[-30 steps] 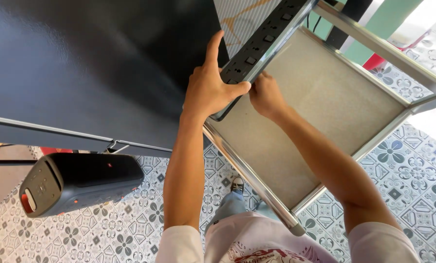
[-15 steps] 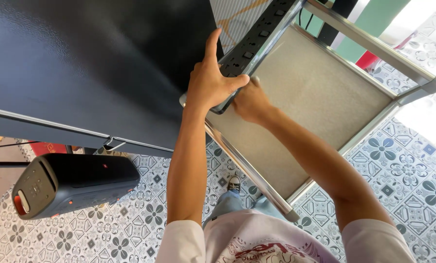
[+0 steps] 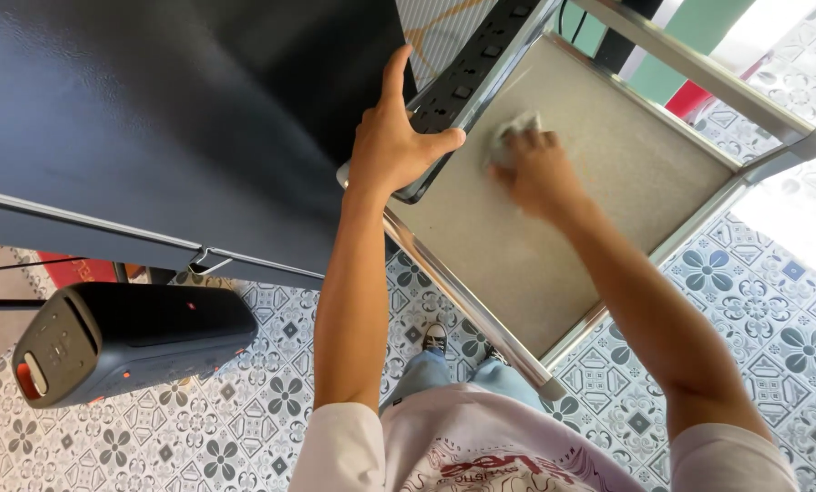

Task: The person removes a stack of paper with binder clips from a metal cart and places it on a nearby table. They then use a cloth to wipe the interior surfaces of the cart, including the sides and a power strip. Finally, the person returns the paper and binder clips to the cart.

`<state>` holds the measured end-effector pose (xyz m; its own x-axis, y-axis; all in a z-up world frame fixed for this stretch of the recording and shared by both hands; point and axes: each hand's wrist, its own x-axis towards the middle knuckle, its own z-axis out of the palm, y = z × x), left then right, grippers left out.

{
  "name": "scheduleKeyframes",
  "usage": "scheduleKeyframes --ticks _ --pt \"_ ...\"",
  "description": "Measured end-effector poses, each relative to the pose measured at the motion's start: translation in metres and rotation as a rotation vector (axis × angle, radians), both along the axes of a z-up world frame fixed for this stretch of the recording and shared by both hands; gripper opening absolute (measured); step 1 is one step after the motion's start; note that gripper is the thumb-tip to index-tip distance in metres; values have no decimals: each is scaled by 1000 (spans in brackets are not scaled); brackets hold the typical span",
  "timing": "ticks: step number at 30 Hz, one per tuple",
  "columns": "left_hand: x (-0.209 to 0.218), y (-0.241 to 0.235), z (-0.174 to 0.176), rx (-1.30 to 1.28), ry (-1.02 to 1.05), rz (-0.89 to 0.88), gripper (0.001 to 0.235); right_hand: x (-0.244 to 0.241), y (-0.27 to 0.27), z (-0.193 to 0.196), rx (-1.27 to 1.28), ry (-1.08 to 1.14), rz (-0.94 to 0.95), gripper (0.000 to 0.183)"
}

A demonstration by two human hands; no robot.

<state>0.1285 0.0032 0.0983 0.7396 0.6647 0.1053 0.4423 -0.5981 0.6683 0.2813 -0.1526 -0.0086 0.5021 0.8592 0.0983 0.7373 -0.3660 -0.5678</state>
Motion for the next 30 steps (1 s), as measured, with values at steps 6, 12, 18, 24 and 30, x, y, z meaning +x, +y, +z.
scheduleKeyframes --ticks 6,12,18,24,30 --pt "1 5 -10 42 -1 13 113 -85 20 5 20 -5 634 41" --pt "1 -5 0 -38 26 27 112 -61 43 -10 107 650 116 18" --pt "4 -5 -13 -1 -32 15 112 -85 32 5 -11 -132 666 48" --pt "0 -8 -9 -40 -6 44 111 -44 -12 48 -518 -2 1054 27" --pt "-6 -14 -13 31 -17 67 108 -51 -25 15 51 102 705 49"
